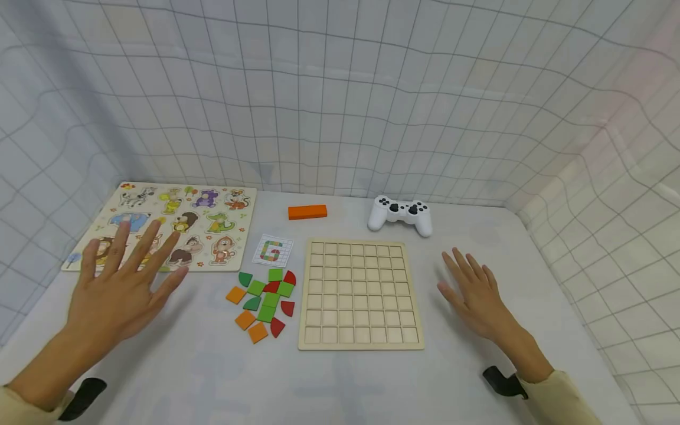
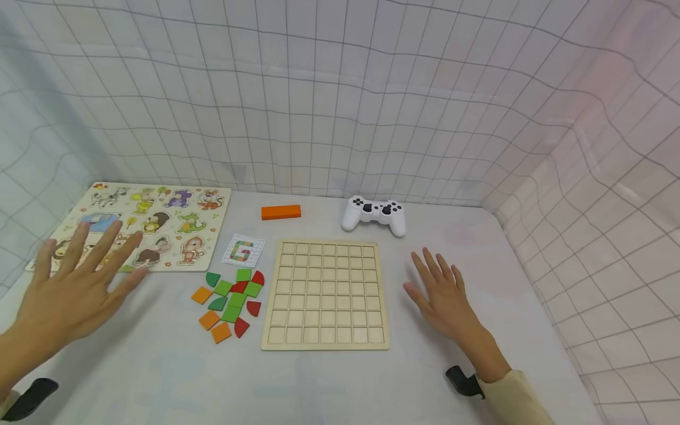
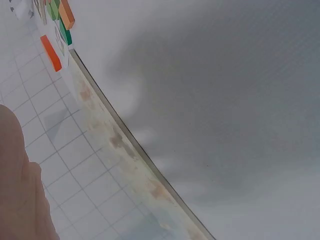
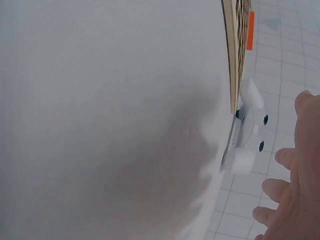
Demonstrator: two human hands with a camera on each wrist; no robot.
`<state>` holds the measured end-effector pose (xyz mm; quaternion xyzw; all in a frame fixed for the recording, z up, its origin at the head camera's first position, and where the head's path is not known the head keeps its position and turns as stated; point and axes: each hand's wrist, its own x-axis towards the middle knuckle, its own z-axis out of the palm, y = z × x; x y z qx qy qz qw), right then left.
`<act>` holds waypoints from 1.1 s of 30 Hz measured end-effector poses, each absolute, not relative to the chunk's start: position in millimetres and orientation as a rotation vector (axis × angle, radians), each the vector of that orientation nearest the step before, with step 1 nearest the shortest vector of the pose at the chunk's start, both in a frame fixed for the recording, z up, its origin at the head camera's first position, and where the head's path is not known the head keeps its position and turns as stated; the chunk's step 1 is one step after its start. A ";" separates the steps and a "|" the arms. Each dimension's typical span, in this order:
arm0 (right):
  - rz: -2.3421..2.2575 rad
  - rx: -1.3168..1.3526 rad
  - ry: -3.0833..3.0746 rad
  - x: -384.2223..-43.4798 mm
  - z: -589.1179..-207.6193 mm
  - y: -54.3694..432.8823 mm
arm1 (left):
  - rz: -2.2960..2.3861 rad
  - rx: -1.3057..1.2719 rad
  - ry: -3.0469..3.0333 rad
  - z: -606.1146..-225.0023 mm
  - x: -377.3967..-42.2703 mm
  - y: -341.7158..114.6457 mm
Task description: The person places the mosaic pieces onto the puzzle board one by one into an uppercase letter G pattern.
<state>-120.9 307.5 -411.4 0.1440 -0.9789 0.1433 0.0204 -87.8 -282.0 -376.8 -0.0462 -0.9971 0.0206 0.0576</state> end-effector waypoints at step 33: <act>1.269 0.685 -3.168 -125.8 -427.0 267.8 | -0.179 -0.321 -2.964 -398.6 -96.4 -233.4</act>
